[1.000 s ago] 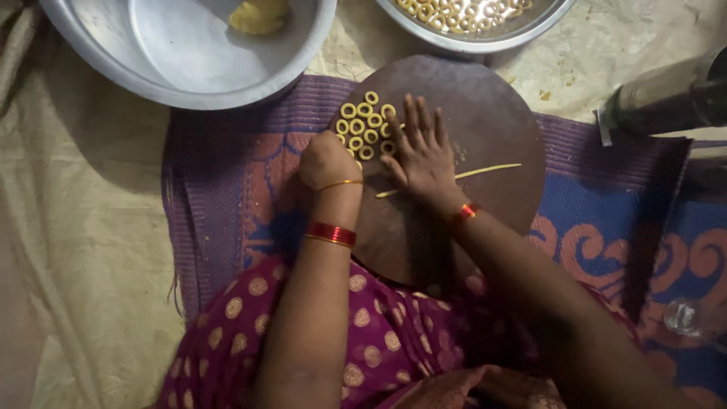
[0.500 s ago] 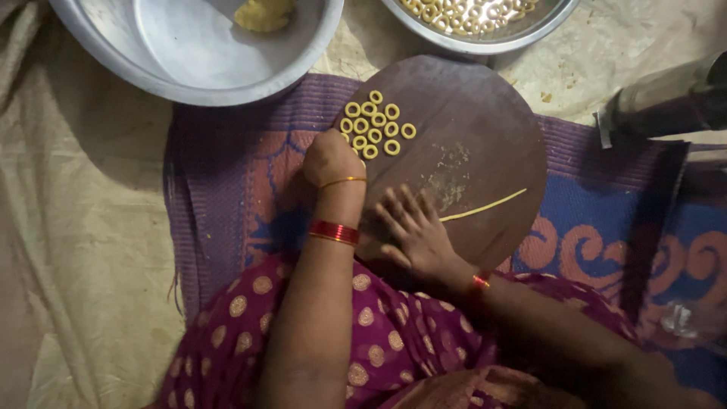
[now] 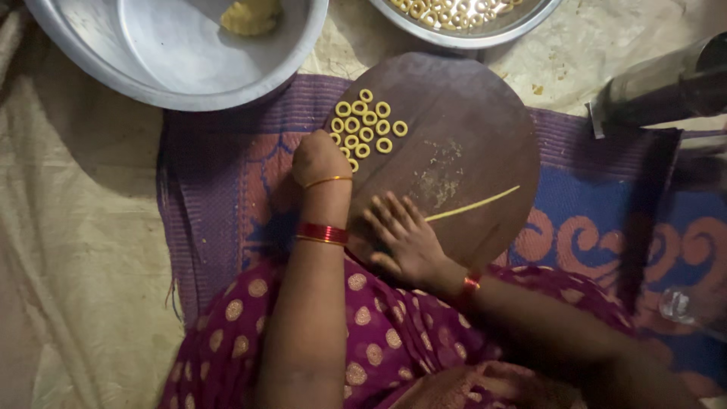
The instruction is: The person rolls small pieces of yellow dough into thin ropes on a wooden board, then joins the ends to form rings. The finished rings are placed on the board and later transferred to a metal tray.
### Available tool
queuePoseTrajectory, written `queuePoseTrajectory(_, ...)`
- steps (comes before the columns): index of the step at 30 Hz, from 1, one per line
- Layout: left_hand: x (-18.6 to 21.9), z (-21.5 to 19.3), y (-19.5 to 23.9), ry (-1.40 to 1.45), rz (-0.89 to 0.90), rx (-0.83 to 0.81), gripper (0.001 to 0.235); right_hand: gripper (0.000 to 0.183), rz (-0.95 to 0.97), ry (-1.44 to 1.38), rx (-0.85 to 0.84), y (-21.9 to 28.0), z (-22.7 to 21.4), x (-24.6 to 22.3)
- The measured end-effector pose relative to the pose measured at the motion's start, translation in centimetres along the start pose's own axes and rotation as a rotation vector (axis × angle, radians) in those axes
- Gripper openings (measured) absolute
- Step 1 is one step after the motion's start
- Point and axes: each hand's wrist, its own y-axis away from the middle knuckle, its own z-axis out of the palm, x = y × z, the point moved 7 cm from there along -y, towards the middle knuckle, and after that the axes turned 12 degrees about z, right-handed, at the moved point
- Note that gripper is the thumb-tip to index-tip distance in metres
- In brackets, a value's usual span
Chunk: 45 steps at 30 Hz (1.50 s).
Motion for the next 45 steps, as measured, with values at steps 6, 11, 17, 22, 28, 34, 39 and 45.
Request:
queuePoseTrajectory(6, 0.4, -0.8, -0.2, 0.062, 0.055, -0.041, 0.022, 0.079, 0.079, 0.112, 0.103, -4.3, -0.6, -0.2)
queuePoseTrajectory(11, -0.8, -1.3, 0.1, 0.084, 0.067, -0.140, 0.027, 0.075, 0.106, 0.172, 0.237, -9.9, -1.1, 0.7)
queuePoseTrajectory(17, -1.7, -1.2, -0.1, 0.110, -0.065, -0.131, 0.034, 0.070, 0.000, 0.081, 0.168, -3.4, -0.6, -1.2)
queuePoseTrajectory(22, -0.5, -2.2, 0.5, 0.073, 0.008, -0.087, 0.031, 0.077, -0.034, -0.488, 0.320, 0.6, -5.4, -0.1)
queuePoseTrajectory(28, 5.1, -0.9, 4.2, -0.310, 0.234, -0.119, 0.020, 0.056, 0.310, -1.296, 0.499, 3.4, -12.2, 9.9)
queuePoseTrajectory(34, 10.8, 5.2, 10.9, -0.336, 0.611, -0.329, 0.015, 0.038, 0.659, -1.290, 0.458, 3.9, -10.2, 15.8)
queuePoseTrajectory(39, 11.3, 4.4, 11.2, -0.337, 0.645, -0.385, 0.013, 0.030, 0.565, -1.294, 0.328, 2.5, -8.5, 17.6)
queuePoseTrajectory(45, 11.0, 3.2, 11.8, -0.298, 0.581, -0.276, 0.015, 0.033, 0.241, -0.842, 0.181, 0.7, -7.8, 14.3)
